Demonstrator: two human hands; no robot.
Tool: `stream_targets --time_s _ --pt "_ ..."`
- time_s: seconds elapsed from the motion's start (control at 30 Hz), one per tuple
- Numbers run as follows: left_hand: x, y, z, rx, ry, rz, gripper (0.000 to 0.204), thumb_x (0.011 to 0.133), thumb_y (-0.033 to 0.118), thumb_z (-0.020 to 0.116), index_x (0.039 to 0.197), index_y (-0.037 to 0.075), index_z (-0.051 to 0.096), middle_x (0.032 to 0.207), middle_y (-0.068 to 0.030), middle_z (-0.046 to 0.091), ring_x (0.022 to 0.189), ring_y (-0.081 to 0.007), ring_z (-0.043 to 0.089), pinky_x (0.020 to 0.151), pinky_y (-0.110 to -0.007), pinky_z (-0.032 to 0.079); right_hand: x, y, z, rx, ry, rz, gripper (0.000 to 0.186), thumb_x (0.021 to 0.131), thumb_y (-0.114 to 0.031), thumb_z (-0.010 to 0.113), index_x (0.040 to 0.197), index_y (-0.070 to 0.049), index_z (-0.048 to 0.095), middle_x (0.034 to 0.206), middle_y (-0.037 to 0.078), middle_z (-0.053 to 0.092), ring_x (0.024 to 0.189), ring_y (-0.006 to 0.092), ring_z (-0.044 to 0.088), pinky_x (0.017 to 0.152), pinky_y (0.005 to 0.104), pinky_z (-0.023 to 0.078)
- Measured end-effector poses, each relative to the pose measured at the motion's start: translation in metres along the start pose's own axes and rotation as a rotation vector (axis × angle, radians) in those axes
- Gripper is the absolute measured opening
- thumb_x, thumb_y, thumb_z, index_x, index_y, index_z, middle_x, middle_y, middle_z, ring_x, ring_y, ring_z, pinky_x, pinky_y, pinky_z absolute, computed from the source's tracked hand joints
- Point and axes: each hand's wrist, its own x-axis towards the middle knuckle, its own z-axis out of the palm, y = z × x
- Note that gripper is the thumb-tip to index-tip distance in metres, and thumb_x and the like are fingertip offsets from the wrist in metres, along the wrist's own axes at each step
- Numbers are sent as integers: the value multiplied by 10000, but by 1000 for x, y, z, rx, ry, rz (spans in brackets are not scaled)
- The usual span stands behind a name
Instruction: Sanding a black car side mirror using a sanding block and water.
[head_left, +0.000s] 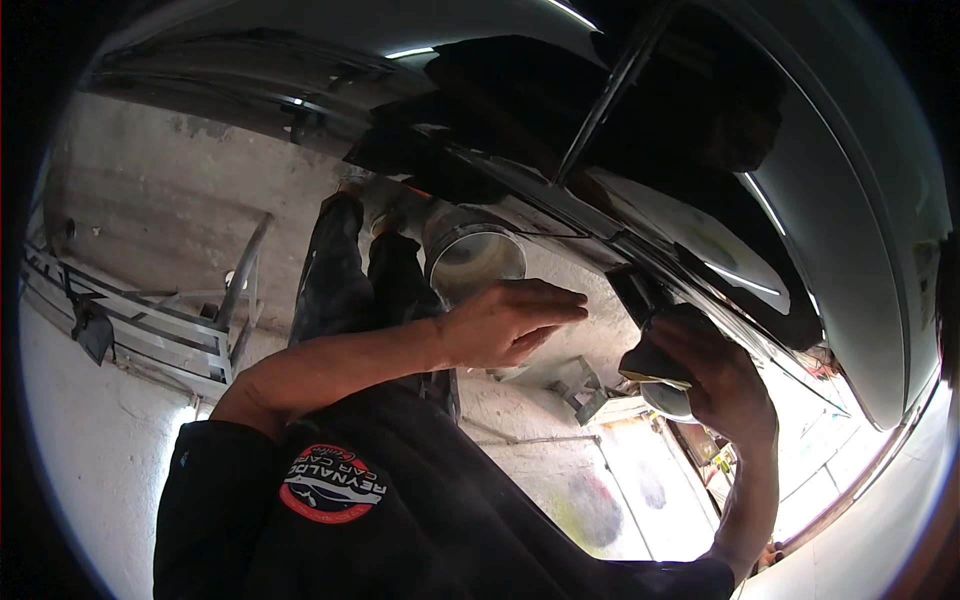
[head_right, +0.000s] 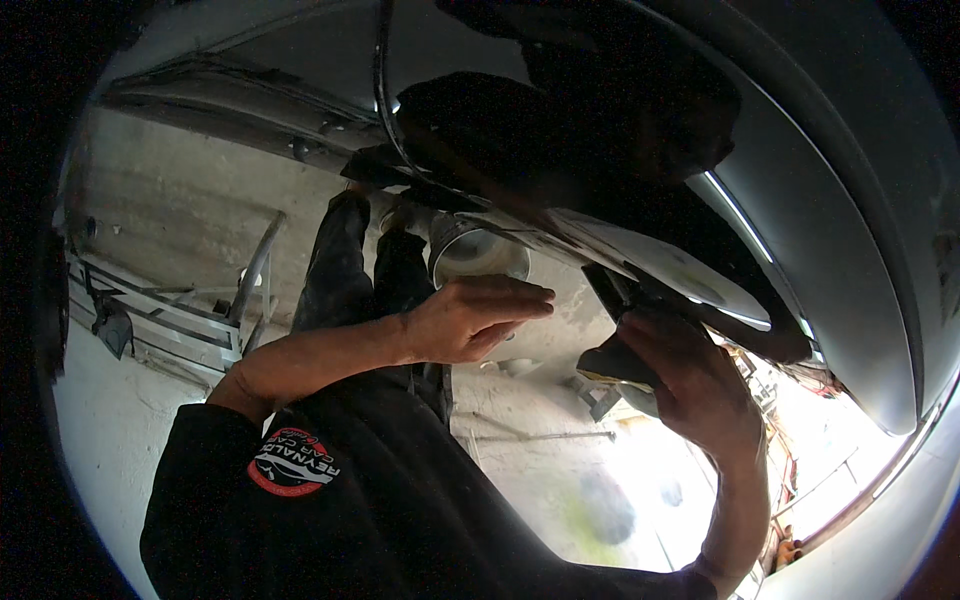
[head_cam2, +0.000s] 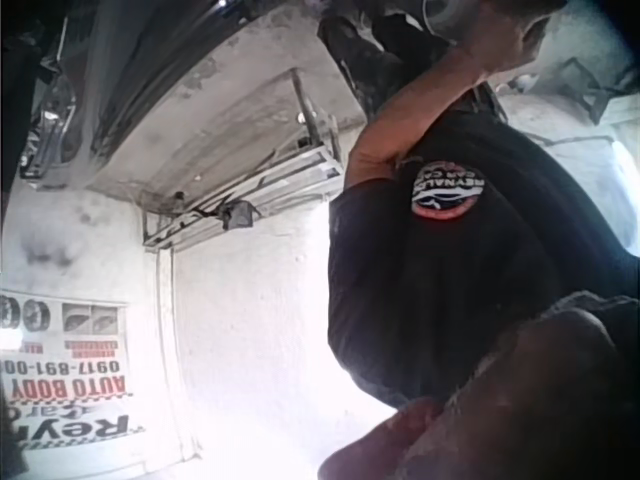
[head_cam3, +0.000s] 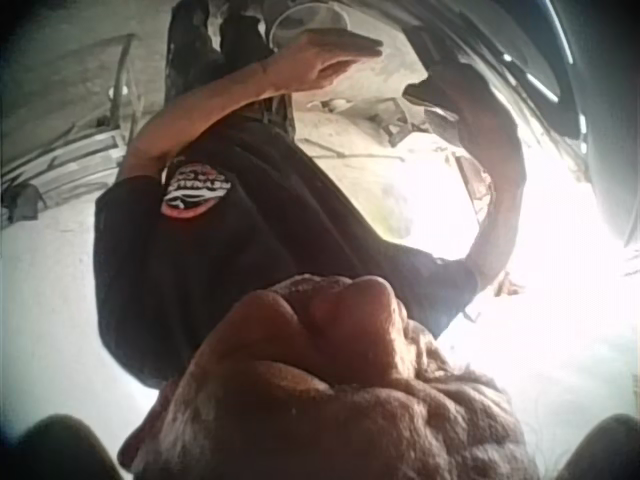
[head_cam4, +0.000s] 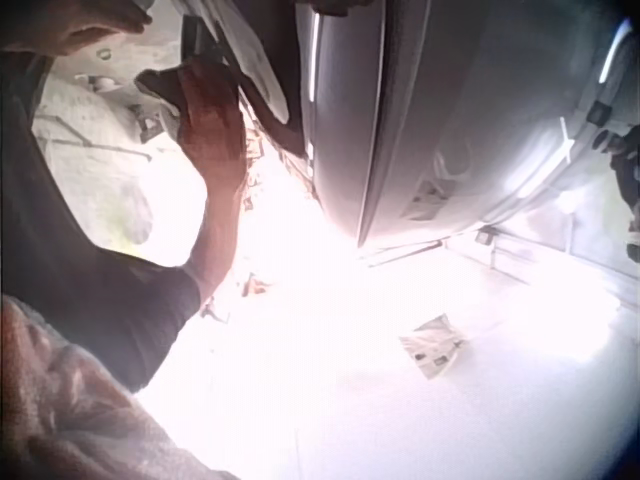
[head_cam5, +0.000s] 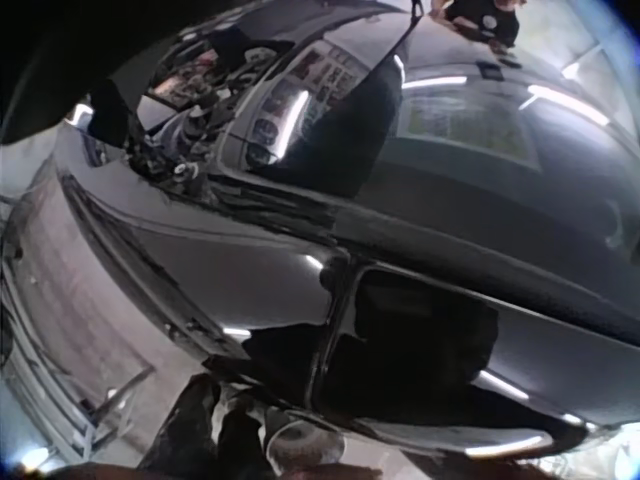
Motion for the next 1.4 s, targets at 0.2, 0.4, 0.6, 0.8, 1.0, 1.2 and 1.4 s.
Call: stream_targets --time_s 0.2,0.4,0.6,0.8,1.0,1.2,1.4 --pt "-1 -1 -5 31 -29 -17 362 911 -1 760 1264 77 734 1294 -109 757 1131 -270 750 942 -387 653 -26 22 -6 87 4 109 671 712 151 634 1341 -67 718 1424 184 680 1376 327 616 1163 439 519" --pt "8 3 3 -1 -8 -11 299 929 26 738 1224 76 752 1222 -96 782 1061 -271 765 895 -388 649 0 19 -1 109 -50 134 728 709 188 567 1374 -78 701 1441 197 667 1371 353 617 1221 468 461" --pt "7 4 3 16 -49 -13 339 934 25 766 1269 63 723 1245 -124 773 1083 -273 766 924 -390 660 -28 33 0 176 58 162 718 750 168 558 1410 -91 675 1429 210 671 1318 364 652 1191 457 494" --pt "4 1 7 -1 -42 -29 308 932 27 727 1235 81 745 1202 -108 783 1041 -282 763 884 -398 644 -4 36 7 96 26 202 685 758 126 411 1377 1 675 1340 213 721 1250 384 692 1141 405 511" --pt "1 4 -1 8 -61 -30 336 939 12 750 1270 62 721 1223 -130 779 1077 -280 768 920 -393 655 -31 35 -4 102 101 194 582 863 85 540 1395 -91 695 1356 200 715 1235 348 699 1116 419 537" --pt "3 9 -6 -2 -55 -41 323 928 0 759 1245 58 732 1191 -132 785 1024 -281 774 893 -393 652 -14 27 -5 1 12 245 572 872 80 498 1415 -30 644 1322 206 729 1240 405 684 1124 442 512" --pt "8 9 -1 -37 -48 -10 325 935 6 754 1255 59 730 1174 -132 786 1013 -280 774 870 -397 652 -28 43 12 -149 79 192 488 887 38 547 1355 -27 670 1293 229 722 1179 417 694 1034 472 544"
